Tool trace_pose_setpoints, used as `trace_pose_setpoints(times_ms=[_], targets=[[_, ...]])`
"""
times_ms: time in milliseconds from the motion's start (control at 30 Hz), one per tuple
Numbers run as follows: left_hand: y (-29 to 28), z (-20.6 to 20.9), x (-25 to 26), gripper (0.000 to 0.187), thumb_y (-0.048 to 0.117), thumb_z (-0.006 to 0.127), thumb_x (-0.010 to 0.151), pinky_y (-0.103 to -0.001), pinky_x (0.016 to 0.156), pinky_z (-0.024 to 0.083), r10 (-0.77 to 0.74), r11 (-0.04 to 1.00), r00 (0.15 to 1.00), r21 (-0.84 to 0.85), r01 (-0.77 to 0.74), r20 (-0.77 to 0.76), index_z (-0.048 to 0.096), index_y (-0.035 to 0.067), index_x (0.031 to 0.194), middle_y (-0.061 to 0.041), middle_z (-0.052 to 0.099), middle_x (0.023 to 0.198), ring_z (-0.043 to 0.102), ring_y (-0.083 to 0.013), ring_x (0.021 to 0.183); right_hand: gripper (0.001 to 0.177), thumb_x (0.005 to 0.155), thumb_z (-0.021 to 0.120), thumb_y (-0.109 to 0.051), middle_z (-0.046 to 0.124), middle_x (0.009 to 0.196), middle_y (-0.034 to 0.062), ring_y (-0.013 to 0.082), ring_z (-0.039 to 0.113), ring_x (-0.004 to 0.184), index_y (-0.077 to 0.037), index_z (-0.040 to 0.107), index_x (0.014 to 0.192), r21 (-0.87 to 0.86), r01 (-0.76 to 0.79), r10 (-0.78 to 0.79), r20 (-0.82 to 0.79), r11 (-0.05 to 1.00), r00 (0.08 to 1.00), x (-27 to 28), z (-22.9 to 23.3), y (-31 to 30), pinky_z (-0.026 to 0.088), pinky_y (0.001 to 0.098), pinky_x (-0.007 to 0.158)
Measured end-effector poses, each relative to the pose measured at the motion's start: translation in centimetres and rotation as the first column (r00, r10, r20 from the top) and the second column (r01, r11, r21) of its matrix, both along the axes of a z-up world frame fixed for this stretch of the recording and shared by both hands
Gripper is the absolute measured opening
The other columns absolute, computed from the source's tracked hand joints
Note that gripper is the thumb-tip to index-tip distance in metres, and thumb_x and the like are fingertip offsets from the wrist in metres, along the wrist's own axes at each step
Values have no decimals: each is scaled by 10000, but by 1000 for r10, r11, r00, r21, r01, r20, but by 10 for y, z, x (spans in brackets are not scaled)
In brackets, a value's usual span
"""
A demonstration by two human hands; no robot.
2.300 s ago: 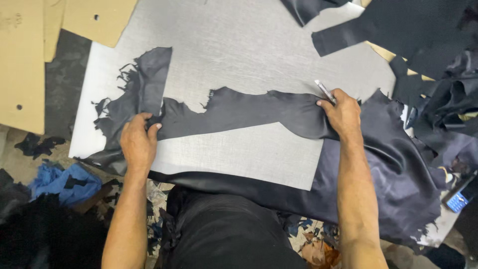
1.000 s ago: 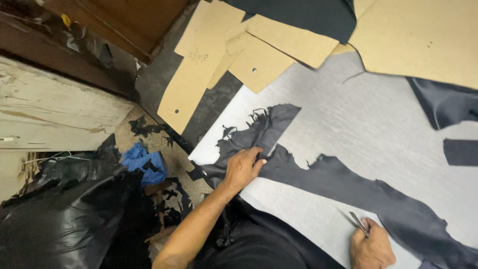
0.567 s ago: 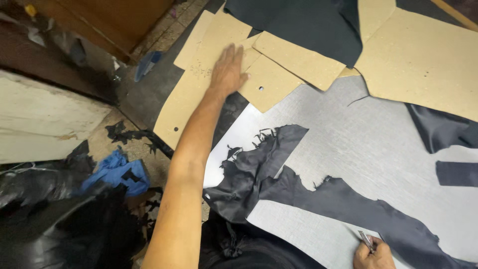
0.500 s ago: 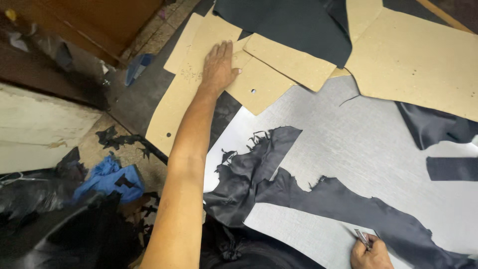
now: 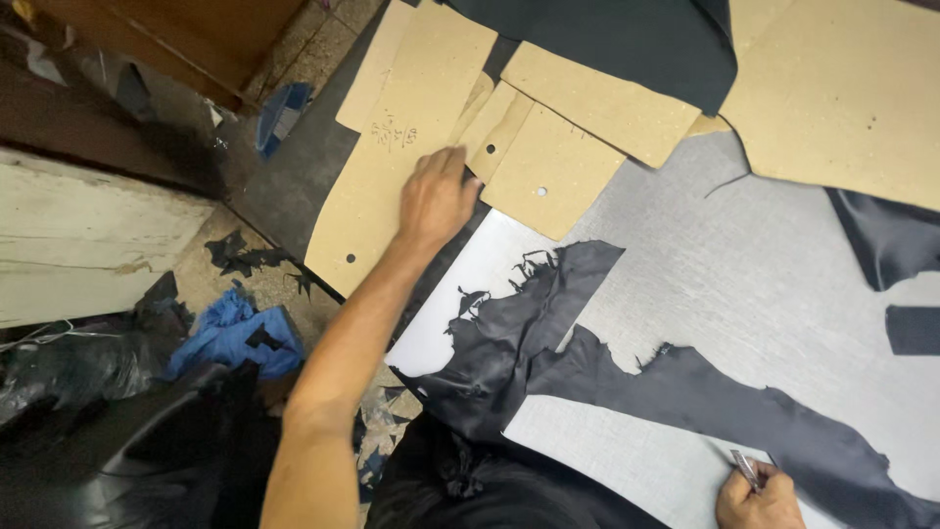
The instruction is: The person places cardboard templates onto a large sheet of black leather and uses a utility knife to cut around the templates. The person repeatedly repositions templates and cuts multiple leather pieces, then sets the cut pieces aside.
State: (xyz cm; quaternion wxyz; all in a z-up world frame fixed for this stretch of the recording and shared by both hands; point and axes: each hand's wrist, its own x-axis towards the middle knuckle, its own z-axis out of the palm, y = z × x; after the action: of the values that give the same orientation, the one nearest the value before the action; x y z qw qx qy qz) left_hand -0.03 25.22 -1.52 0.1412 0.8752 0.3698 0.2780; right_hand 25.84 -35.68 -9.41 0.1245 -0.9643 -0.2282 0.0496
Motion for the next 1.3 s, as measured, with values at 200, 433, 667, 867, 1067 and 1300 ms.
trace_pose_setpoints(times_ms=[200, 433, 667, 867, 1067, 1300], targets=[[30, -20, 91, 621, 244, 860, 754, -481, 911, 522, 276, 933, 920, -153, -326, -277, 623, -60, 1241, -216, 669, 1173, 613, -374, 1116, 239, 1010, 678, -274, 716, 811, 190, 328, 705, 749, -40, 721, 1037, -91, 78, -63, 161, 993, 985, -15, 19, 30, 570, 441, 796], [9, 9, -19, 337, 106, 630, 932, -312, 616, 564, 319, 589, 930, -807, -44, 182, 660, 24, 1257, -81, 747, 969, 689, -142, 723, 239, 1040, 672, -254, 715, 834, 221, 327, 717, 777, -23, 729, 1058, 24, 120, -122, 124, 992, 985, -20, 19, 26, 579, 414, 800], [-84, -19, -149, 352, 36, 591, 986, -224, 631, 492, 407, 431, 878, -901, 60, 253, 674, 44, 1328, -4, 750, 994, 621, -56, 754, 239, 1003, 691, -221, 704, 762, 229, 343, 719, 707, 17, 710, 998, -83, 91, -94, -33, 992, 995, -10, 14, 16, 578, 440, 725], [-113, -24, -138, 366, 53, 610, 980, -262, 852, 558, 386, 419, 902, -908, 17, 195, 669, 75, 1341, -35, 758, 1128, 691, -109, 954, 153, 997, 702, -198, 685, 815, 169, 336, 668, 734, -51, 702, 954, 28, -62, 50, 311, 998, 949, -25, 19, 42, 533, 430, 724], [-119, -28, -132, 346, -16, 561, 1036, -254, 935, 537, 366, 433, 891, -897, 91, 267, 623, -28, 1375, -110, 713, 1230, 676, -137, 1051, 109, 934, 733, -111, 670, 801, 163, 331, 653, 694, -23, 668, 945, 328, -26, -79, 305, 944, 949, -31, 34, 27, 518, 430, 654], [-111, -40, -137, 302, -52, 595, 1075, -209, 707, 516, 318, 479, 913, -875, 77, 255, 632, -74, 1374, -131, 720, 1160, 662, -99, 869, 154, 937, 760, -117, 656, 695, 117, 242, 612, 567, -7, 671, 874, 440, 142, -229, 150, 887, 962, -26, 40, 29, 479, 368, 549]])
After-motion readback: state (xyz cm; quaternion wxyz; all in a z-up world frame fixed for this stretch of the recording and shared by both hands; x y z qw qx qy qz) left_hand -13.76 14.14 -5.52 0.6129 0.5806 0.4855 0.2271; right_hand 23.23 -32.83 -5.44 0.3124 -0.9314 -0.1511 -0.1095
